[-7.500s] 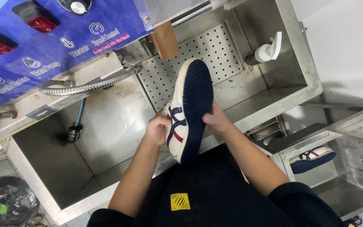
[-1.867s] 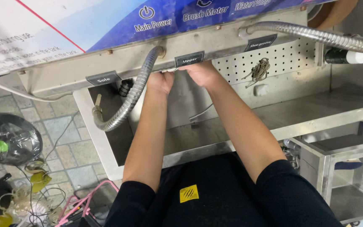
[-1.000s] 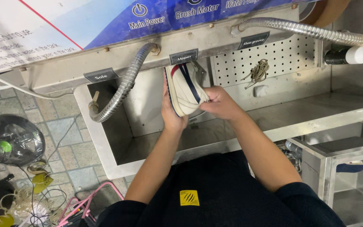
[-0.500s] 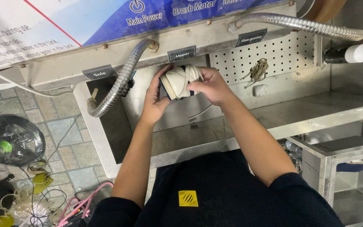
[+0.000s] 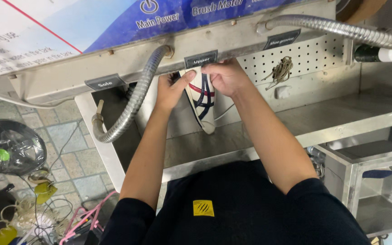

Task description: The person cleans a pair of white sneakers with blue and red stripes using a white cloth. They wipe the upper, sides, and sole of each shoe, then place them into a shoe washing machine and run the brush cycle. Afterward, they continue wiping the shoes by hand.

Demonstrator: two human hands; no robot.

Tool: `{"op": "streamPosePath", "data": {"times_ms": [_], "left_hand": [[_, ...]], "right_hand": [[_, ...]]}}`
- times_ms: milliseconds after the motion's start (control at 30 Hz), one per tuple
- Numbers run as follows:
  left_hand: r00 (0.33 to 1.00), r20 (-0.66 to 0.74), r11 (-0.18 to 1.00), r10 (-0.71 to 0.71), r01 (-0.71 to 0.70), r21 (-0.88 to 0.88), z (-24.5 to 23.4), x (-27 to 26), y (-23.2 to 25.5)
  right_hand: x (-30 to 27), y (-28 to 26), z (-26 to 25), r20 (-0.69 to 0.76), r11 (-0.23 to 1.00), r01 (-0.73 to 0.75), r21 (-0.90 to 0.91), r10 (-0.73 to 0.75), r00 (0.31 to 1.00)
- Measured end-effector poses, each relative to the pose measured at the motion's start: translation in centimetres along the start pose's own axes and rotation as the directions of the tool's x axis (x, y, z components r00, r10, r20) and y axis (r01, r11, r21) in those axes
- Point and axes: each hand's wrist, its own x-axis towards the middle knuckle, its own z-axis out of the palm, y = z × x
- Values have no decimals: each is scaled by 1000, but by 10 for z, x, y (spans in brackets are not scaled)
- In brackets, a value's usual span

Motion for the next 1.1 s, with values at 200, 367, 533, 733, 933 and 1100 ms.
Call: {"op": "streamPosePath", "data": {"times_ms": [200,367,533,733,933,1100], "left_hand": [[985,-119,916,-123,67,-397,3,13,-38],[987,-32,816,-157,111,-567,1,6,-29],[984,70,686,-162,163,-709,-8,22,-65],[983,75,729,-167,174,-662,-6,24,-53],[983,185,797,-5,115,-593,30,-34,19],[937,326,806,-126,289,-516,82,-78,45]], "right_hand": [[25,4,-26,6,980,-62,190,62,998],[23,-3,-23,70,985,-120,125,112,991],[15,-5,-15,63,984,-98,146,89,994],[8,-6,-7,59,981,-60,184,50,997],[-48,-31,41,-3,994,-101,40,101,995],[-138,-74,33,-142,954,-52,-296,10,990]]}}
